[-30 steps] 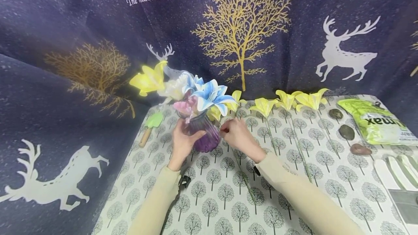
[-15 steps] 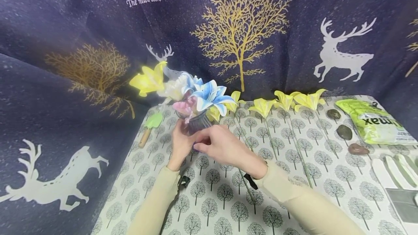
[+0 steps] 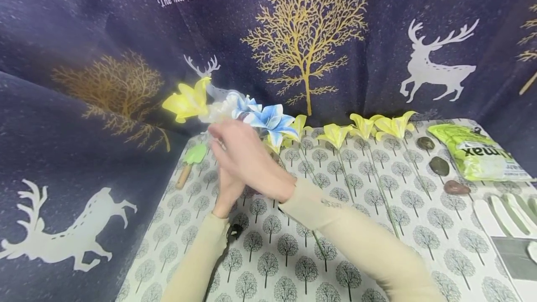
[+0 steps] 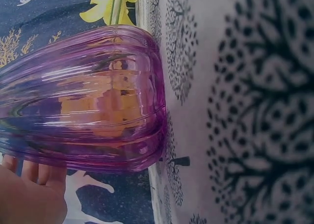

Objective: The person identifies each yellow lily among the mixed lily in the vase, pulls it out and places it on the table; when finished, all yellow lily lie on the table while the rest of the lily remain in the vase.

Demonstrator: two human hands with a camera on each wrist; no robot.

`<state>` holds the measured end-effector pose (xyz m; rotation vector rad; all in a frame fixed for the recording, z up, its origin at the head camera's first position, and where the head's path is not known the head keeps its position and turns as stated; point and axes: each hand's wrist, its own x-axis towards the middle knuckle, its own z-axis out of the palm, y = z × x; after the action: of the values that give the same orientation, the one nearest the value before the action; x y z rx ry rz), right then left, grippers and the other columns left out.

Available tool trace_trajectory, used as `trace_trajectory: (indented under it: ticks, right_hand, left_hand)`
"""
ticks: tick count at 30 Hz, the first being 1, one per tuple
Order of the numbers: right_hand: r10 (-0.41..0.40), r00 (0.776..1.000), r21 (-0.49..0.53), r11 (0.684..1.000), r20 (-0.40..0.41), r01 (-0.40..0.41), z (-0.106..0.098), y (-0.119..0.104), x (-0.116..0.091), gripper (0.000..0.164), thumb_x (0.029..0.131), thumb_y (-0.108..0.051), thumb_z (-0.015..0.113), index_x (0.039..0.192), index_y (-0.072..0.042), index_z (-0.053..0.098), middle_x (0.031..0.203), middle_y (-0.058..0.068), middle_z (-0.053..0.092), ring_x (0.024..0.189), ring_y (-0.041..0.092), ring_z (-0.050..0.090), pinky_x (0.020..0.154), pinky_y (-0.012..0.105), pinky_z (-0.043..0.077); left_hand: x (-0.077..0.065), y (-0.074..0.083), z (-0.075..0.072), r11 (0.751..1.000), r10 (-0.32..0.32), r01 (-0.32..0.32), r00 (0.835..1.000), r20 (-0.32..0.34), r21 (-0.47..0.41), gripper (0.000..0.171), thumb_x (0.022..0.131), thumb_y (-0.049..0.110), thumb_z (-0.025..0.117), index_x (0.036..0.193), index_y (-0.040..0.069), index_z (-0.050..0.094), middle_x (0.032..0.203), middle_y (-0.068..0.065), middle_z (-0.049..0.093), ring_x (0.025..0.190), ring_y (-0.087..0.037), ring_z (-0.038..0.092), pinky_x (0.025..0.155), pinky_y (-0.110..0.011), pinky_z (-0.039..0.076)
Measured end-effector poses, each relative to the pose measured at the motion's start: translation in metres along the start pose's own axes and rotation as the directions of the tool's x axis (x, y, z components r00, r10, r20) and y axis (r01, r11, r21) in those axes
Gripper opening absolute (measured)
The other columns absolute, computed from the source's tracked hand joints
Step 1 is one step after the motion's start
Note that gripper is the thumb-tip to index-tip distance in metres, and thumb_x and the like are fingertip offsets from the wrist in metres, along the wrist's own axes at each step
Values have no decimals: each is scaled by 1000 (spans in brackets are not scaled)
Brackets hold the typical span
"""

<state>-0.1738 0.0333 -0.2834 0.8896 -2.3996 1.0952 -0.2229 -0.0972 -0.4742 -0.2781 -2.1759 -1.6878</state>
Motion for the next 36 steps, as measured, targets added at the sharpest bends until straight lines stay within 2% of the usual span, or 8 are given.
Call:
trace_trajectory:
  ticks: [1, 5, 9, 13, 19, 27, 31, 36]
  right_hand:
    - [-21, 1000, -26, 999, -20, 21, 3, 1, 6, 22, 94, -10, 66, 114, -2, 72, 107, 10, 75, 93, 18, 71, 85, 28, 60]
    - [-49, 998, -134, 990, -24, 45, 13, 5, 26, 21, 94, -8, 63, 112, -2, 73, 107, 10, 75, 100, 22, 68, 91, 33, 58]
    - [44, 999, -205, 978, 25, -38, 21, 14, 40, 10, 93, -2, 60, 90, -4, 69, 89, 9, 70, 85, 22, 64, 76, 34, 57]
    - [119, 992, -252, 962, 31, -107, 28, 22, 49, 19, 93, -1, 59, 75, -8, 58, 73, 4, 58, 70, 18, 55, 68, 34, 55]
    - [160, 984, -222, 965, 71, -141, 36, 29, 56, 20, 95, -1, 57, 76, -7, 62, 70, 3, 58, 66, 16, 54, 60, 29, 51]
    - [131, 989, -159, 980, 70, -118, 40, 34, 55, 26, 93, 5, 51, 71, -7, 57, 65, 1, 47, 61, 14, 47, 52, 24, 43]
    - [120, 991, -154, 982, 55, -110, 36, 31, 51, 24, 95, 2, 52, 76, -7, 63, 68, 2, 55, 61, 13, 49, 51, 23, 42]
    - [42, 999, -128, 991, -10, -43, 32, 25, 46, 23, 95, 1, 52, 80, -7, 68, 71, 3, 63, 63, 14, 53, 57, 24, 46]
  left_hand:
    - [0, 0, 0, 1000, -3, 3, 1000, -1, 4, 61, 76, 5, 83, 132, 8, 58, 110, -16, 70, 88, -9, 59, 77, -19, 49]
    - [1, -2, 0, 999, -32, 32, 999, 8, -31, 66, 75, 9, 87, 133, 12, 57, 116, -12, 69, 95, -11, 63, 86, -26, 54]
    - [3, -2, 1, 994, -77, 79, 996, 35, -72, 67, 73, 16, 90, 132, 20, 57, 122, -5, 66, 111, -19, 66, 101, -42, 55]
    - [4, -2, 0, 995, -92, 92, 995, 29, -22, 65, 71, 28, 92, 126, 23, 58, 114, -2, 64, 113, -27, 65, 103, -49, 54]
    - [4, -3, -1, 997, -78, 78, 997, 27, -2, 66, 70, 30, 92, 126, 23, 58, 111, -4, 65, 110, -29, 66, 101, -51, 54]
    - [4, -3, -1, 996, -89, 89, 996, 24, 8, 69, 68, 31, 93, 127, 22, 57, 112, -3, 65, 108, -22, 66, 101, -46, 56]
    - [4, -3, -1, 996, -87, 87, 996, 31, -17, 66, 69, 29, 93, 125, 21, 58, 109, -3, 63, 107, -25, 65, 100, -49, 55]
    - [4, -3, -1, 991, -97, 101, 994, 50, -87, 69, 71, 21, 92, 131, 22, 57, 122, -4, 64, 116, -26, 64, 106, -45, 53]
